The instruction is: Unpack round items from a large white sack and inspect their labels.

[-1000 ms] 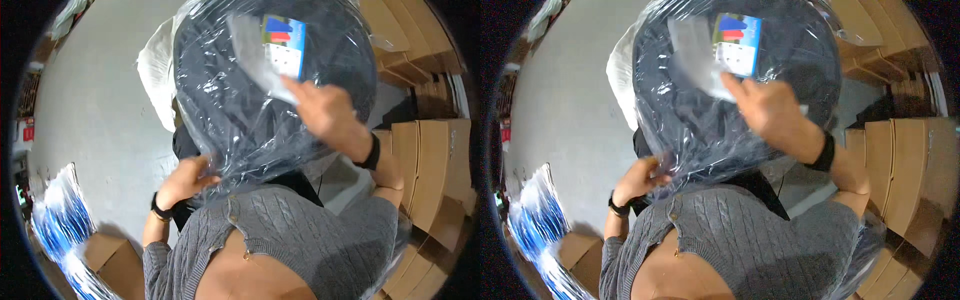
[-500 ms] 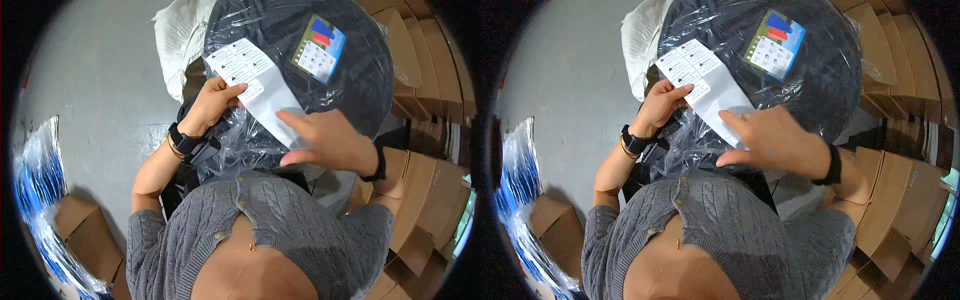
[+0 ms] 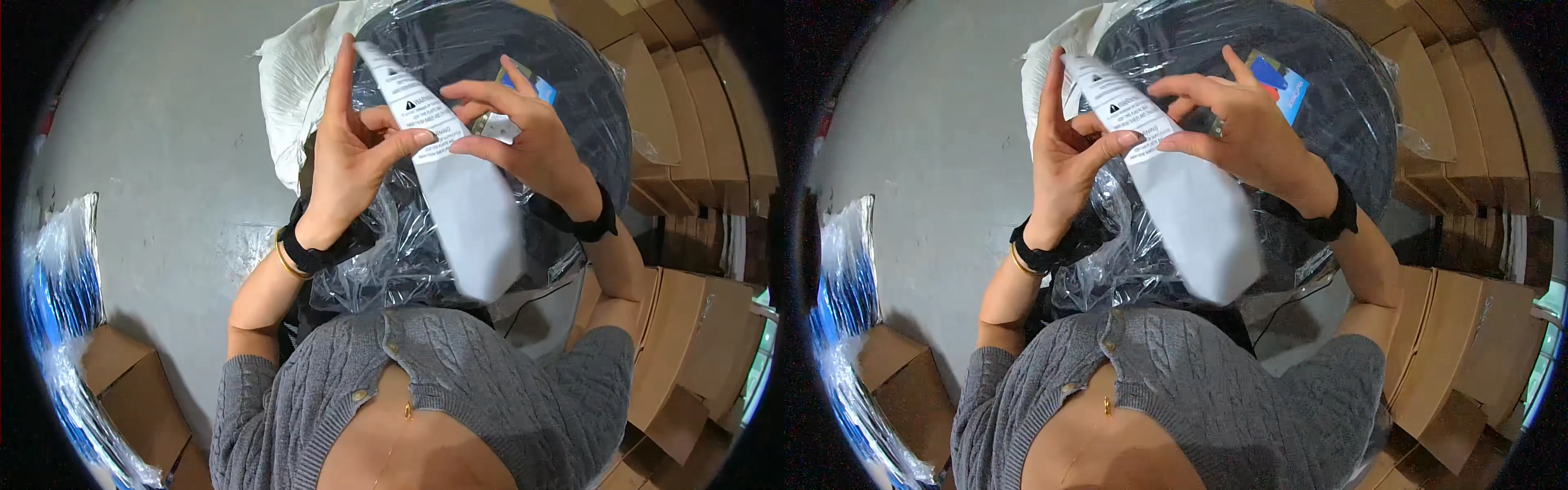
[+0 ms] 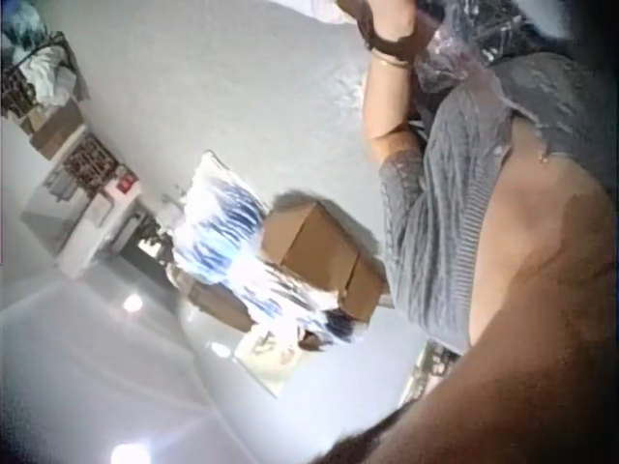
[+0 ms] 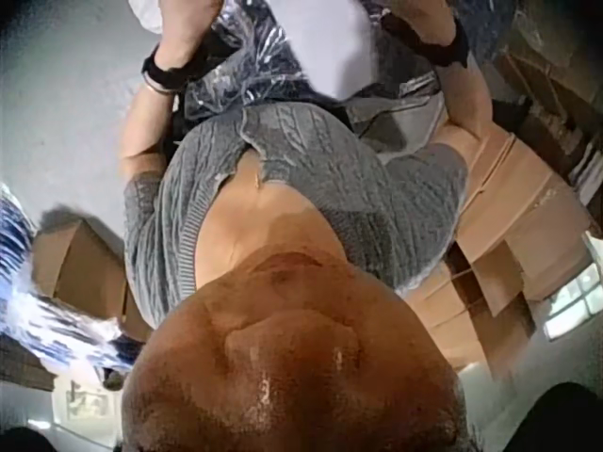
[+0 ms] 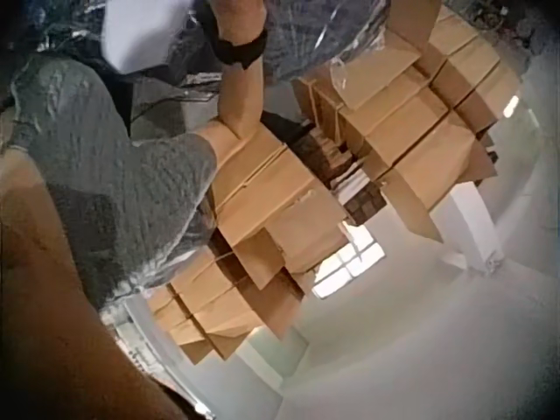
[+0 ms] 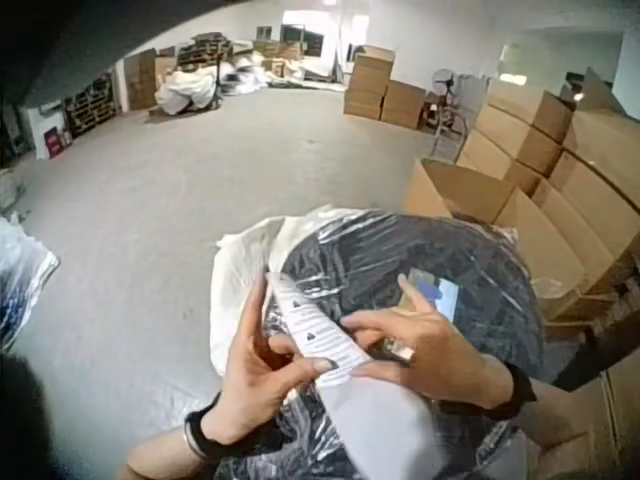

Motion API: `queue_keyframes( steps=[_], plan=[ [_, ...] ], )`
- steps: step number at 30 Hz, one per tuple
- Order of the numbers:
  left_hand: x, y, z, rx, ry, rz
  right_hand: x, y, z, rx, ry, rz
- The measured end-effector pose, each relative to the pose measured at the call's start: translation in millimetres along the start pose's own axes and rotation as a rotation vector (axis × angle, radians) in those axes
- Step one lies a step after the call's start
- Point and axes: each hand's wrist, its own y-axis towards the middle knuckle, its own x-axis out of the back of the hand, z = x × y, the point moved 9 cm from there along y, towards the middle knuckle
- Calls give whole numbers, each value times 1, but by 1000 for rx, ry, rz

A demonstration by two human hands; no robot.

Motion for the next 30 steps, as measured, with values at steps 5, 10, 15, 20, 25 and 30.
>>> queue_keyframes(
  steps=[5, 10, 15, 20, 25, 30],
  plan=[
    [-6, -4, -8, -145, 196, 14, 2, -6, -12, -65, 98, -43],
    [-9, -3, 10, 53, 256, 72, 4, -11, -7, -69, 128, -44],
    [-12, -6, 10, 58, 296, 92, 7, -15, 1, -6, -110, -89],
    [-8, -16, 33, 236, 264, 99, 8, -38, 38, 298, -478, -273],
    [7, -33, 11, -26, 477, 137, 58, -74, -41, -258, 229, -357],
    [3, -62, 5, -148, 745, 345, 63, -109, -199, -912, 646, -391]
  ],
)
